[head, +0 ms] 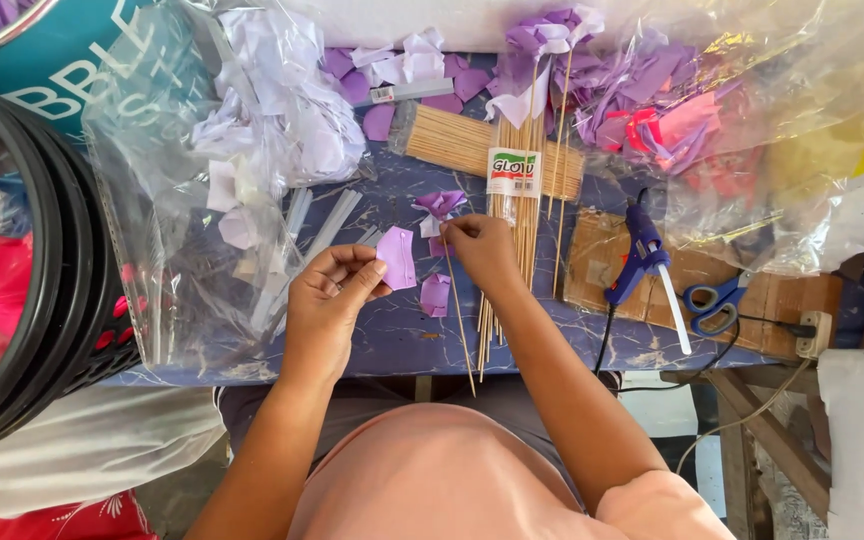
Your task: Assembling a decorative paper rose by gluing individual purple paper petals onto a wooden skewer using a hot glue gun.
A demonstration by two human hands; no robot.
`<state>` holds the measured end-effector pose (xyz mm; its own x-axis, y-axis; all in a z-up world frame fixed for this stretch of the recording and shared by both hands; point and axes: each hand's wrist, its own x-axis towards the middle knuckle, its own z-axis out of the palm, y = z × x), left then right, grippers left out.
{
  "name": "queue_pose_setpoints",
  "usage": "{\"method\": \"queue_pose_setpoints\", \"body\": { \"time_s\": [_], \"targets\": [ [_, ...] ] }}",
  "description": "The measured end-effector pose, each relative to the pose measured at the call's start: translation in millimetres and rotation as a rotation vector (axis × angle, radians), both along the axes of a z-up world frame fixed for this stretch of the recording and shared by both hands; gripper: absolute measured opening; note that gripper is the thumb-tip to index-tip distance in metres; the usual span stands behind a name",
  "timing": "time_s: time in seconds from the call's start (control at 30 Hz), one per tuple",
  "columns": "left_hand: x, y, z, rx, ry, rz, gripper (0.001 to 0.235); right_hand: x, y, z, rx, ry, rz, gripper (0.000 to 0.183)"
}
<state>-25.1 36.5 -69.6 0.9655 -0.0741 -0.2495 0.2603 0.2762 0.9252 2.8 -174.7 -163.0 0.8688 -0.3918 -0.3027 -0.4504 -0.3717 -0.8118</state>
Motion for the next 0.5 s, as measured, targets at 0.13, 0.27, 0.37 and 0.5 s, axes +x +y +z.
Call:
{"method": "queue_pose_setpoints", "body": {
  "time_s": [0.13, 0.27, 0.37, 0.5],
  "targets": [
    [2, -6, 6, -0.054, 0.039, 0.028, 0.021, -16, 4, 76, 0.115, -0.141, -0.031, 0.023],
    [0, -19, 29, -0.152, -0.025, -0.035, 0.020, -56, -11, 132, 0.100, -0.568, 0.054, 0.017],
    [-5, -34, 47, -0.208, -0.055, -0.085, 0.019, -84, -21, 146, -0.057, -0.706, 0.031, 0.012],
    [-11, -52, 69, -0.342, -0.096, -0.157, 0.018, -106, -29, 128, -0.253, -0.782, -0.031, 0.010]
  ]
}}
